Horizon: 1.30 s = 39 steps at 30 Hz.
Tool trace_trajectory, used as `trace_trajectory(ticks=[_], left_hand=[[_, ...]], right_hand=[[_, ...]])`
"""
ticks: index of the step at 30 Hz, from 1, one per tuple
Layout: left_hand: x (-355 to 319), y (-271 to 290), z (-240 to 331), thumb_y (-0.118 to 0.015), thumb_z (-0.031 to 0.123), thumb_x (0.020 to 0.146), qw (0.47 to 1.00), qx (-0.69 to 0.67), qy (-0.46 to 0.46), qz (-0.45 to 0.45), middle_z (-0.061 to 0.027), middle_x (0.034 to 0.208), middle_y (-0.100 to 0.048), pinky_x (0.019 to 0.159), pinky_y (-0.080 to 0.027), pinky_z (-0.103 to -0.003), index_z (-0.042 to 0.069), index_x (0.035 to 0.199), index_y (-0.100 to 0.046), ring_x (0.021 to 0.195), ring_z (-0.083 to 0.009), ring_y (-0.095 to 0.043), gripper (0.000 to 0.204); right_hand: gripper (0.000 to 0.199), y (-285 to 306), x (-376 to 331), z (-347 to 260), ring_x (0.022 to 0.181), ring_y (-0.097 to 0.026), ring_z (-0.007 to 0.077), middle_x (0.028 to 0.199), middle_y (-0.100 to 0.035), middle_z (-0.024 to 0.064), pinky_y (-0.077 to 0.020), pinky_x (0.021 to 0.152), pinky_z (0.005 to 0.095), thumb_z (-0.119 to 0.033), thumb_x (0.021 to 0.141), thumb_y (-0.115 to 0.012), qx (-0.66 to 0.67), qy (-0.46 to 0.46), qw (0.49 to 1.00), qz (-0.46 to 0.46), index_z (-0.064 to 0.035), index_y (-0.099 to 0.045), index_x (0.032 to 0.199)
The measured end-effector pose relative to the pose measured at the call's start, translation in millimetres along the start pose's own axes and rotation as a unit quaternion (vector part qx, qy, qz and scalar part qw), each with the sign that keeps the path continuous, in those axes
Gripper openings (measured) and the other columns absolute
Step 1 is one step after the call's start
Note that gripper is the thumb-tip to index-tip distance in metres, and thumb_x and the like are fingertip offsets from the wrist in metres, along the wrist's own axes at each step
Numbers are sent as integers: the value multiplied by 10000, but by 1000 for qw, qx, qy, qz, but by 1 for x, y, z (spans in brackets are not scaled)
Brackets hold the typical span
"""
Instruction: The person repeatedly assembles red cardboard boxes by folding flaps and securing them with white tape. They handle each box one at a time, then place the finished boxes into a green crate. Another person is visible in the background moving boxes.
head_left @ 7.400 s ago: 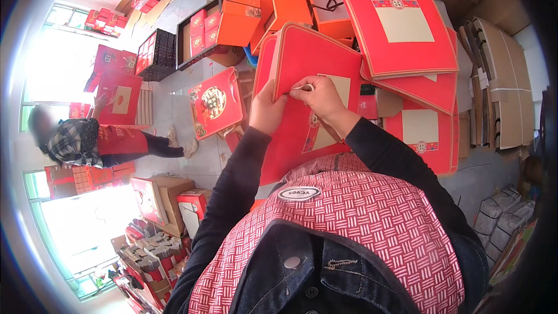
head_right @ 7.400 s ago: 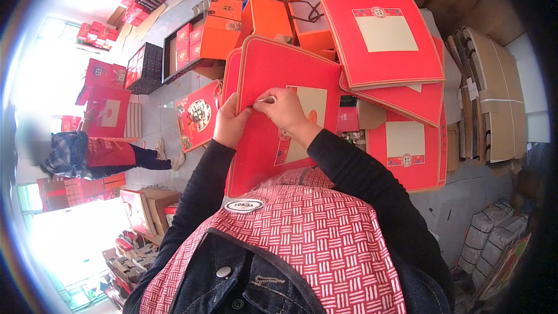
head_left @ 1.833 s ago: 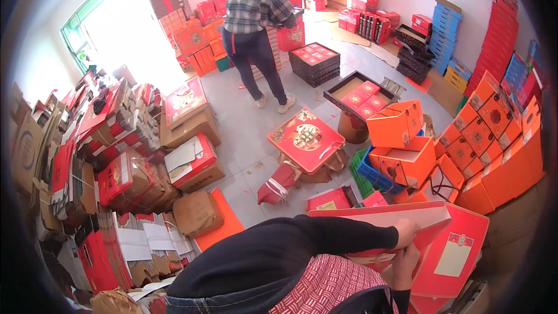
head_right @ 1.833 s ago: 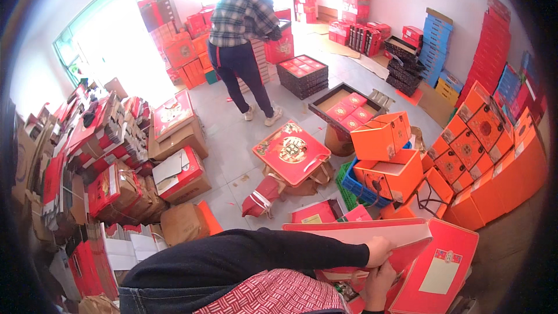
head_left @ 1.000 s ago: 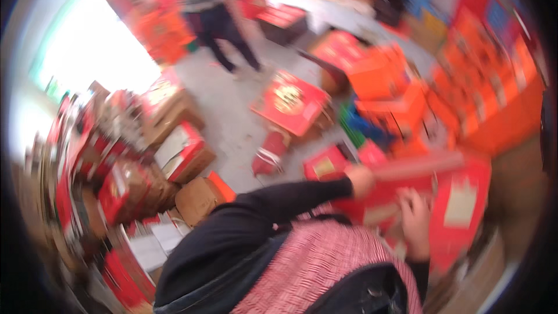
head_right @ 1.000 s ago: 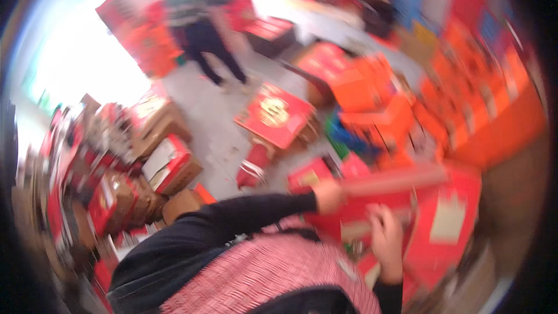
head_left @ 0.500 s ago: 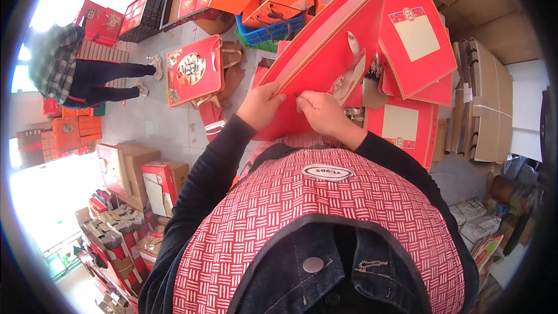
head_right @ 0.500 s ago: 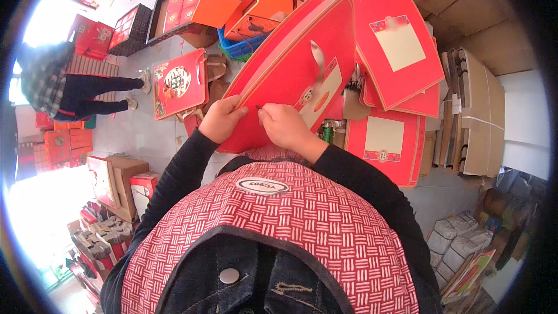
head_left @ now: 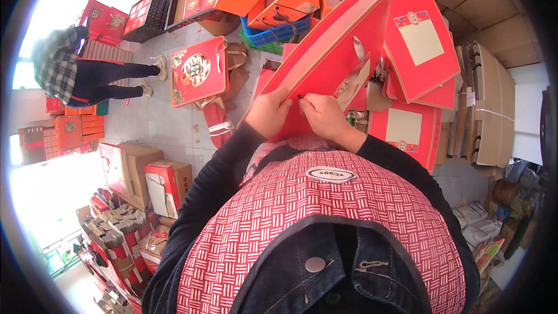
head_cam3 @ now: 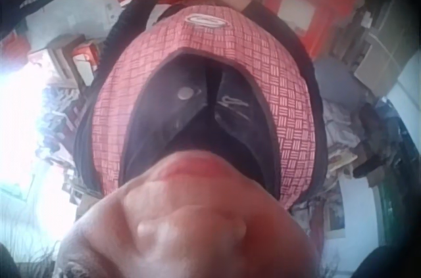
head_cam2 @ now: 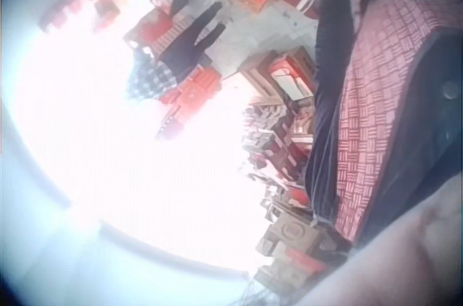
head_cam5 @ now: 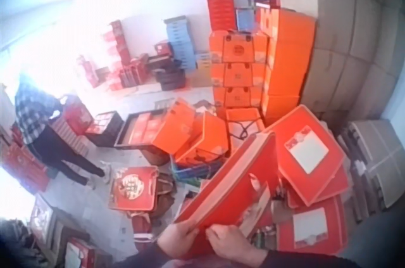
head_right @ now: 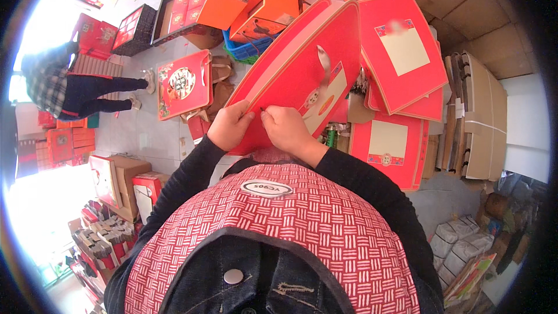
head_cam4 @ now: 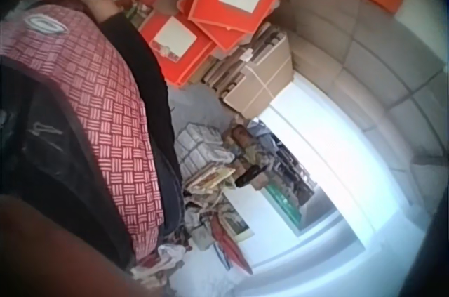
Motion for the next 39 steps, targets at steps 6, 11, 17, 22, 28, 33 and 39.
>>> trace_trajectory(ticks=[6, 11, 17, 22, 28, 33, 39], left_hand=[[-11, -2, 5, -543, 80, 806, 995, 41, -87, -3, -238, 713, -534, 566, -435, -424, 2, 828, -536, 695, -415, -546, 81], [-15, -9, 0, -535, 77, 803, 995, 22, -95, -15, -219, 729, -550, 571, -437, -415, 20, 820, -553, 691, -386, -562, 62], [-8, -24, -46, -482, 190, 872, 957, 212, -196, 15, -104, 727, -603, 640, -482, -360, 69, 856, -603, 714, -252, -604, 172], [11, -43, -38, -547, 144, 845, 966, -230, 19, -118, -76, 783, -611, 714, -471, -301, 36, 874, -606, 766, -135, -569, 126], [3, -57, -33, -559, 99, 790, 967, -246, 32, -48, -85, 736, -596, 656, -462, -308, 29, 830, -586, 711, -166, -566, 85], [0, -76, -31, -558, 112, 766, 968, -223, 114, 21, -148, 742, -623, 609, -471, -357, 19, 817, -603, 700, -257, -606, 115], [-12, -73, 8, -501, 49, 772, 986, -115, -109, 48, -228, 854, -579, 714, -454, -407, -7, 852, -542, 844, -403, -541, 107]], right_hand=[[282, -12, -6, 22, 496, -484, 145, 533, -504, 66, -368, 460, 303, -196, 852, -498, 284, -168, 942, -69, 15, -563, 677], [254, -16, -13, 24, 508, -406, 70, 631, -497, 0, -307, 446, 222, -203, 907, -484, 374, -225, 895, -90, -7, -572, 770], [229, 3, -19, -2, 538, -468, 87, 643, -515, 21, -360, 457, 225, -197, 911, -490, 269, -190, 934, -137, -10, -569, 806], [245, 9, -23, 29, 434, -405, 64, 589, -520, -5, -281, 390, 213, -240, 910, -501, 237, -237, 930, -155, -29, -610, 852], [305, 16, -26, 11, 403, -402, 74, 613, -570, 48, -291, 377, 212, -248, 908, -506, 306, -234, 904, -187, 24, -601, 811], [406, 27, -30, 7, 451, -477, 105, 657, -601, 80, -337, 411, 234, -332, 910, -491, 192, -213, 934, -214, 36, -590, 769], [409, 34, -34, 11, 832, -616, 331, 929, -620, 213, -467, 716, 421, -352, 907, -460, 4, -171, 976, -132, -1, -552, 1094]])
Point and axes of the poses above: each hand's wrist, its own x-axis towards the middle knuckle, its own y-axis out of the back of the hand, z = x × y, the point moved 2 cm from there along x, towards the middle knuckle
